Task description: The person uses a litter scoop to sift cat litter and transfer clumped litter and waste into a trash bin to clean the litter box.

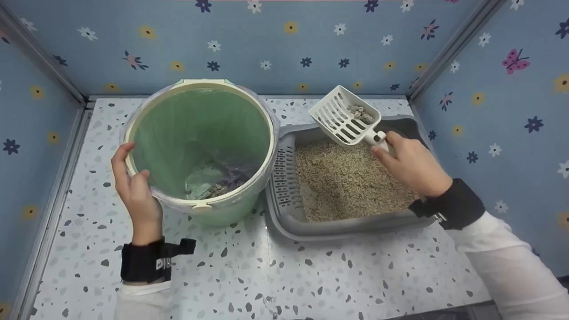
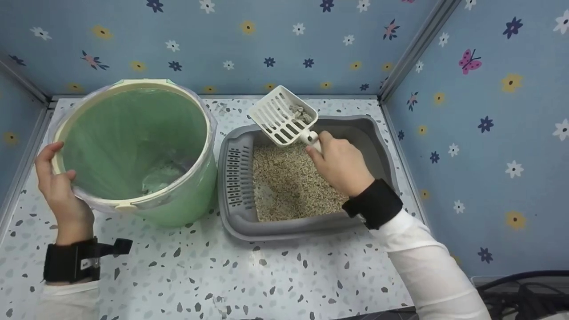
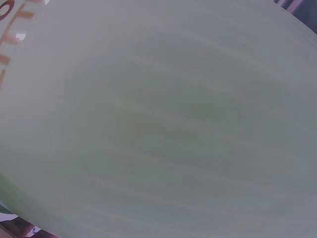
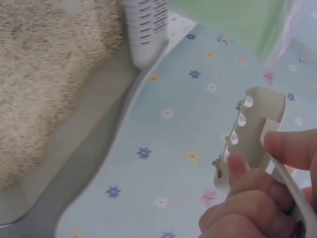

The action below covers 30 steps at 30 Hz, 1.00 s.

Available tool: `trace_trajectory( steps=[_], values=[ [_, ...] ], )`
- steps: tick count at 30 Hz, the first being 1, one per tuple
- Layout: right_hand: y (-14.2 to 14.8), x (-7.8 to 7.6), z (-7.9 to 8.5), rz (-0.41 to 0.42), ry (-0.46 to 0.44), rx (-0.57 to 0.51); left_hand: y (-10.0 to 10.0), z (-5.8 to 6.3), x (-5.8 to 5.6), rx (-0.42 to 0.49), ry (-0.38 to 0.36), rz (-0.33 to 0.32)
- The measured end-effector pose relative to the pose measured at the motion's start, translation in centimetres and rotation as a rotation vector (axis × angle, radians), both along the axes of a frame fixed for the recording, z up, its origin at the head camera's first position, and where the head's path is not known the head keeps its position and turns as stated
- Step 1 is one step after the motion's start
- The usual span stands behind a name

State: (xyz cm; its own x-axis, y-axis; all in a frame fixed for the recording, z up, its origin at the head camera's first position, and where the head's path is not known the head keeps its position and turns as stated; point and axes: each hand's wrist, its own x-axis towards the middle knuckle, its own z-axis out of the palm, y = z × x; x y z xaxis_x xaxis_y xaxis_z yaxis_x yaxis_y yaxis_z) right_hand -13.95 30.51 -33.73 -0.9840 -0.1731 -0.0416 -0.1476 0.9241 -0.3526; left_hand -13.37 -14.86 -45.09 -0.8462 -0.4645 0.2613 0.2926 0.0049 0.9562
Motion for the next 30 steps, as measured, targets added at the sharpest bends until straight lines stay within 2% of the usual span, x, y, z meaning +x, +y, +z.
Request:
trace_trajectory(
  steps=[7,12,16,22,26,30],
  values=[
    [-3.2,-1.0,2.7,0.095,0.049,0.076,0.1,-0.1,0.0,-0.011,0.009,-0.003],
    [-5.9,-1.9,3.7,0.152,0.042,0.175,0.1,-0.1,0.0,-0.007,0.01,-0.004],
    [-8.1,-2.3,4.2,0.235,0.083,0.246,0.0,0.0,0.1,-0.013,0.004,0.001],
    [-11.3,-2.7,4.4,0.399,0.27,0.331,0.1,0.0,0.1,0.0,-0.01,0.005],
    [-13.4,-2.7,4.3,0.497,0.431,0.498,0.1,0.1,0.0,0.004,-0.008,0.014],
    [-14.6,-2.4,4.0,0.605,0.642,0.711,0.2,0.1,0.1,-0.005,-0.018,0.022]
  ],
)
